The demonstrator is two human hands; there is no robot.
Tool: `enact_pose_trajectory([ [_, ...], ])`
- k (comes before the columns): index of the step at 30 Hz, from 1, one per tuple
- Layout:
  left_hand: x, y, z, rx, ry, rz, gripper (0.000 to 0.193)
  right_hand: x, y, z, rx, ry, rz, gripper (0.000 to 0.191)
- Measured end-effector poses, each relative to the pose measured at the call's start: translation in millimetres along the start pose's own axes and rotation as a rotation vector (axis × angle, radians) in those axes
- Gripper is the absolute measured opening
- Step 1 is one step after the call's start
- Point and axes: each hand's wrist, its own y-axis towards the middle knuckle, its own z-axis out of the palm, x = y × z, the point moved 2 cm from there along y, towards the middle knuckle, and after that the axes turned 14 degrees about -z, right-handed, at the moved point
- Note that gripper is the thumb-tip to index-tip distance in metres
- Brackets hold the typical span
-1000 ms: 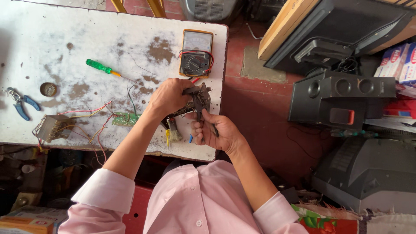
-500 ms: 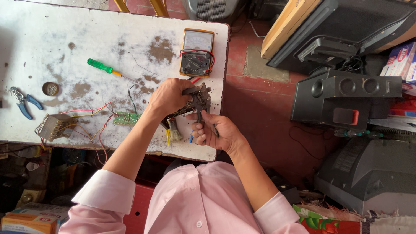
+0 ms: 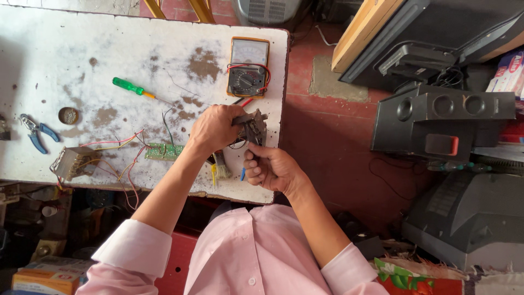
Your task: The person works on a small green circuit board and a metal power supply unit on a cluttered workbench. They connect wires, use a multimeter to test components, and manipulate the parts with pliers and screwdrivers.
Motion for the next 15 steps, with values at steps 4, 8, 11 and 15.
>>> enact_pose_trajectory([
  [4, -3.2, 0.0, -1.6, 0.033, 0.005, -0.041, 0.025, 0.9, 0.9, -1.8, -0.01, -0.041, -0.026, 0.029],
  [8, -6.4, 1.4, -5.4, 0.066, -0.009, -0.065, 0.023, 4.1, 2.3, -4.0, -0.04, -0.054, -0.035, 0.032],
  [11, -9.1, 2.2, -6.9, 0.057, -0.042, -0.049, 0.027, 4.7, 1.8, -3.9, -0.006, -0.033, -0.019, 0.035],
  [15, -9.0, 3.4, -6.4, 0.076, -0.037, -0.074, 0.026, 3.5, 2.6, -2.9, 0.015, -0.025, 0.001, 0.036],
])
